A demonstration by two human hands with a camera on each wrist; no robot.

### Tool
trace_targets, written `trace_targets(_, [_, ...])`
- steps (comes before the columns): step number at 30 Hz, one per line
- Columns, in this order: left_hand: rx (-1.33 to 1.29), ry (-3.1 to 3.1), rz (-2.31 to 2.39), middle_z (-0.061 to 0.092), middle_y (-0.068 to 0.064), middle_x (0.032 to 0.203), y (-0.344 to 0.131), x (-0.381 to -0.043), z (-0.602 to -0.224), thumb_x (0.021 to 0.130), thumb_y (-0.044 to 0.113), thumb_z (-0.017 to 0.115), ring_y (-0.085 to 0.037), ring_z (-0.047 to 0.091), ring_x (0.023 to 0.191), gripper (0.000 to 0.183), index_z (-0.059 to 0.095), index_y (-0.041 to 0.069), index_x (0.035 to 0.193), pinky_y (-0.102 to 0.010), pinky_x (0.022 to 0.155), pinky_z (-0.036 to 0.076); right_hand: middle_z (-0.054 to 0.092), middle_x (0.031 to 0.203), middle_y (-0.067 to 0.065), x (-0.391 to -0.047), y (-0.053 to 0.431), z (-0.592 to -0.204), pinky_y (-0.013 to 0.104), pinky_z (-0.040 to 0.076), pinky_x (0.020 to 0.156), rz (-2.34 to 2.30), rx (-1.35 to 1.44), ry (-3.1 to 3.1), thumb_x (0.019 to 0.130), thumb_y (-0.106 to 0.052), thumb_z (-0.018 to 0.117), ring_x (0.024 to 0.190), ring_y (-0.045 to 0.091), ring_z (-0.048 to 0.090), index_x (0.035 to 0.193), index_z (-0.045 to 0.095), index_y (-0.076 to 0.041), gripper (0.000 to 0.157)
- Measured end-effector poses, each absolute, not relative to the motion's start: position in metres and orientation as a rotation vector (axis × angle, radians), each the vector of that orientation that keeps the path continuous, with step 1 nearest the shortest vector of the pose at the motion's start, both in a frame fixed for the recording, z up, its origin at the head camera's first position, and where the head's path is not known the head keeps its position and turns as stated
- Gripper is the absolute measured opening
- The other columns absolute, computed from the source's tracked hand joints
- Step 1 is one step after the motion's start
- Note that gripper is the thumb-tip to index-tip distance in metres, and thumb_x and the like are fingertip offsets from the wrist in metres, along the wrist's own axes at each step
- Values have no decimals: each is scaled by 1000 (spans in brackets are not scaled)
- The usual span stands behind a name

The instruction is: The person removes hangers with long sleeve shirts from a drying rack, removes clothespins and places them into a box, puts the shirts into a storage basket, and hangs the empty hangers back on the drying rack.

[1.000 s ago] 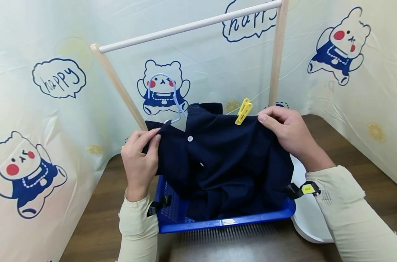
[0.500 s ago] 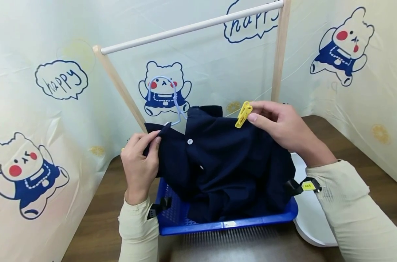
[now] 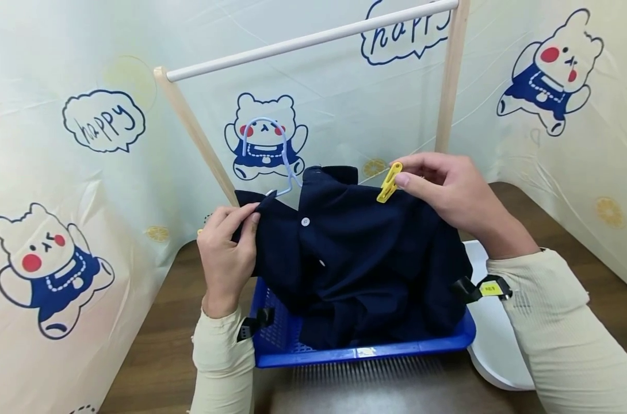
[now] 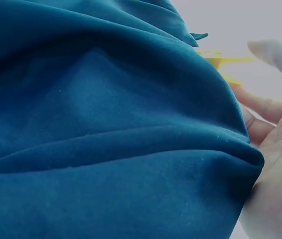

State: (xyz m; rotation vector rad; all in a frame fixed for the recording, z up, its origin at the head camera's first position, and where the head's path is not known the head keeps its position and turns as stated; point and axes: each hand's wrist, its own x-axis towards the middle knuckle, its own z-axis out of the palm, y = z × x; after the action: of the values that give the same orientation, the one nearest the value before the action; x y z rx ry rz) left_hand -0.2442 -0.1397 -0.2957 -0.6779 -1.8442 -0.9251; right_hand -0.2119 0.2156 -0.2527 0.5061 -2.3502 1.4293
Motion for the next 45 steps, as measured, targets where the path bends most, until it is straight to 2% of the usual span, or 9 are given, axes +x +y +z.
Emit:
trace_targets(8, [-686, -1850, -913, 63, -10, 85, -139, -242, -294, 94, 6, 72, -27, 61, 77, 12, 79, 3, 104, -37, 68, 46, 68, 109, 4, -208, 215, -255, 17, 50, 78, 1434, 512, -2311, 99, -12, 66, 87, 21, 59, 123, 70, -5, 25])
trace_targets(26, [-690, -1835, -901, 64, -10, 86, -137, -240, -292, 95, 9, 72, -27, 61, 79, 12, 79, 4, 103, -37, 71, 47, 69, 101, 5, -210, 211, -249, 19, 47, 75, 1378, 507, -2323, 101, -17, 64, 85, 20, 57, 119, 72, -5, 23])
trace_targets(35, [-682, -1846, -901, 65, -9, 87, -136, -240, -291, 95, 10, 72, -26, 62, 81, 12, 79, 5, 103, -38, 73, 48, 68, 100, 1, -211, 211, -252, 16, 46, 75, 1266, 612, -2283, 103, -10, 60, 85, 17, 55, 118, 72, -2, 21])
trace_targets(45, [-673, -1863, -869, 66, -9, 87, -137, -237, -292, 94, 9, 73, -26, 62, 81, 13, 79, 5, 105, -37, 72, 49, 67, 99, 4, -215, 211, -259, 16, 45, 73, 1214, 666, -2204, 101, -5, 61, 83, 16, 54, 118, 72, 1, 22])
